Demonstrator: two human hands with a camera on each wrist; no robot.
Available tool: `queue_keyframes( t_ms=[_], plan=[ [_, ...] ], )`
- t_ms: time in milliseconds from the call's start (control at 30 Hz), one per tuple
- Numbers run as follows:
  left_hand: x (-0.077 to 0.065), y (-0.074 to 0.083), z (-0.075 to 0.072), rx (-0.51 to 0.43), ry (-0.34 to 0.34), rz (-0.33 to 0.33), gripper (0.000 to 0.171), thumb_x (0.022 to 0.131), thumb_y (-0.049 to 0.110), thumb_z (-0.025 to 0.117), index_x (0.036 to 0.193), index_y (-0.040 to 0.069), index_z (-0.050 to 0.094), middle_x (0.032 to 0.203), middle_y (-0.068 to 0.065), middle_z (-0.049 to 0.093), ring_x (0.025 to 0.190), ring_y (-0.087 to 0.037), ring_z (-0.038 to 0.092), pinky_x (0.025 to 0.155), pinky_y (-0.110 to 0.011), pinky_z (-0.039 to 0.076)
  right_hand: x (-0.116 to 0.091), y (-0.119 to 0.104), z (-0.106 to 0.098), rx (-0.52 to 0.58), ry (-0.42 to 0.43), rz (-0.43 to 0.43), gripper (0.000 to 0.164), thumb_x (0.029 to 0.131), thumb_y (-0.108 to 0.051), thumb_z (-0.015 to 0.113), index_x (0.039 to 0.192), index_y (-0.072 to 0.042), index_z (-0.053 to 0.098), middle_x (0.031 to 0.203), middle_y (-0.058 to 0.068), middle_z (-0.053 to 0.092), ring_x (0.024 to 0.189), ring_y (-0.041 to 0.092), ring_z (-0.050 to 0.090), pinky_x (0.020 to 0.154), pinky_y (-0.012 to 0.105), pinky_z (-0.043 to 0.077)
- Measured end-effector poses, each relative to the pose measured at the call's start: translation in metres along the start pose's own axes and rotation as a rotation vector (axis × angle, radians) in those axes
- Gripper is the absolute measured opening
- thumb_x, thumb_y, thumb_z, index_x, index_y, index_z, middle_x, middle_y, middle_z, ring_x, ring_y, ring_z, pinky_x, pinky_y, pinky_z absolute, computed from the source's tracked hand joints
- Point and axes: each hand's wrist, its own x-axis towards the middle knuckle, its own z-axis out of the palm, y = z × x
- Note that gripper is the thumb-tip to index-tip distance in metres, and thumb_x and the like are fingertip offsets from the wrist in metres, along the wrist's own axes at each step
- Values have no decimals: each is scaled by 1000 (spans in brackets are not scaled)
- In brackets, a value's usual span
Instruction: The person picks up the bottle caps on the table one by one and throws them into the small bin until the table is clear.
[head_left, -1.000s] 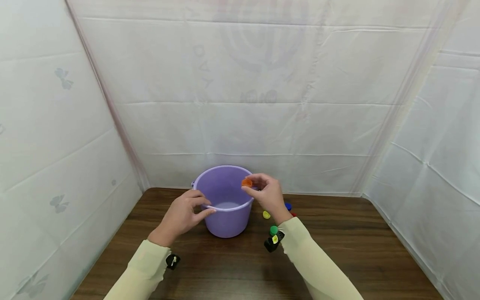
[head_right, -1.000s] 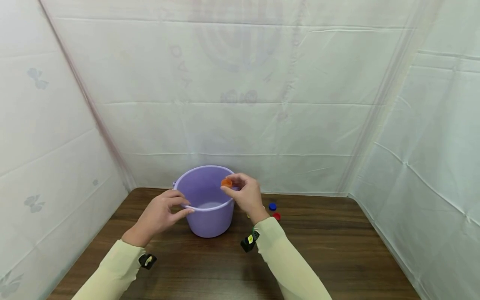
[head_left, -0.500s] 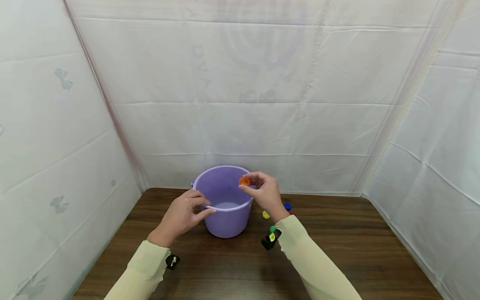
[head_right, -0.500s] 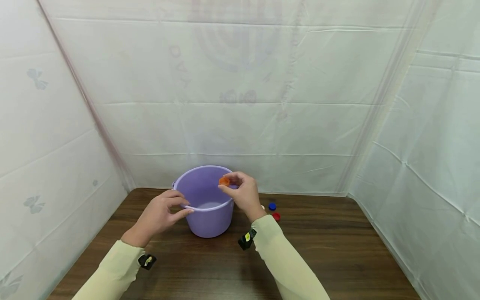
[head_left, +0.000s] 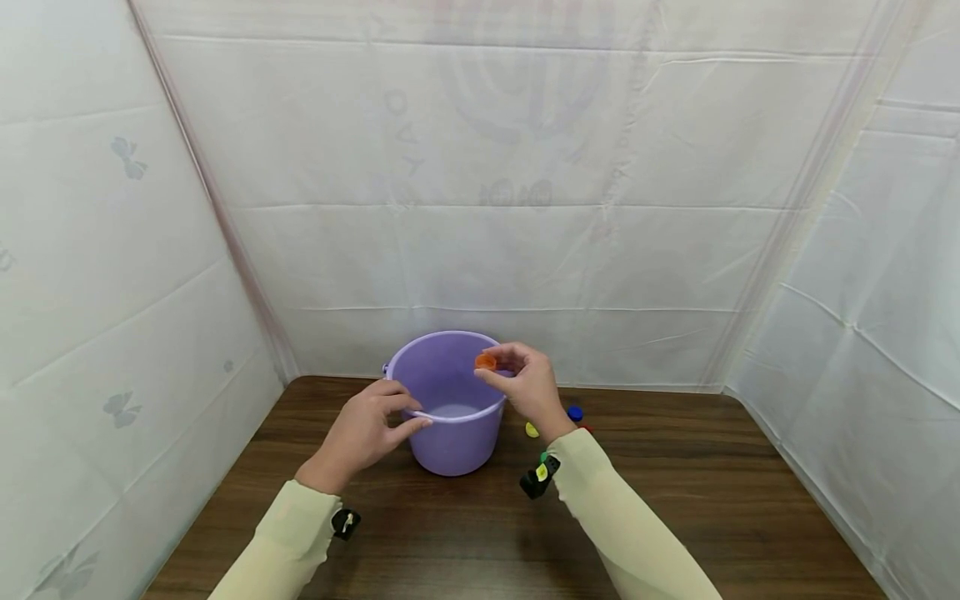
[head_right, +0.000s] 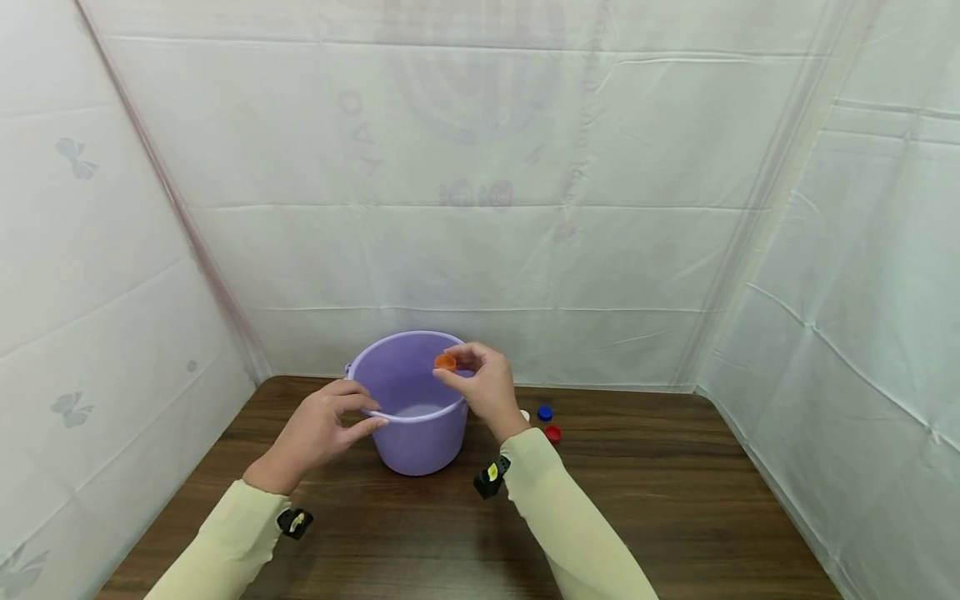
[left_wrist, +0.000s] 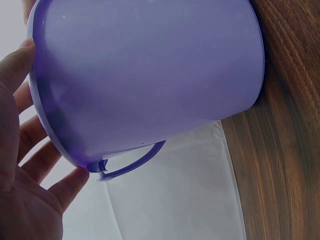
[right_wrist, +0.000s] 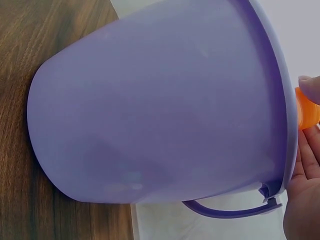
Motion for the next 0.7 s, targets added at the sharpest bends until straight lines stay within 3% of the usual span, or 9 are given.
queue_keyframes(
  t_ms=[167, 333, 500, 700],
  plan=[
    [0, 0, 0, 3, -3, -4, 18, 81, 36, 88, 87, 21, 80, 91, 10, 69, 89, -9, 64, 79, -33, 58, 0, 0, -1, 9, -6, 14, 34, 81, -21, 89, 111, -11, 76, 112, 10, 76, 102, 26, 73, 92, 42, 60],
    [-1, 0, 0, 7, -6, -3, 18, 81, 35, 88, 88, 20, 80, 92, 9, 69, 90, -10, 65, 80, -34, 59, -1, 1, -2, -1, -14, 13, 48, 80, -23, 90, 123, -8, 73, 129, 14, 71, 122, 33, 66, 106, 53, 51],
    [-1, 0, 0, 10, 4, 7, 19, 81, 36, 88, 88, 20, 80, 92, 9, 69, 90, -10, 65, 81, -34, 58, -2, 2, -3, -46, -23, 20, 55, 81, -29, 90, 129, -11, 70, 138, 7, 67, 131, 29, 61, 113, 48, 47],
    [0, 0, 0, 14, 10, 13, 20, 81, 37, 87, 88, 21, 80, 92, 9, 69, 91, -11, 65, 82, -34, 58, -2, 7, -5, -25, -25, 24, 52, 82, -32, 89, 128, -17, 71, 140, 12, 65, 132, 31, 61, 112, 45, 48]
  ],
)
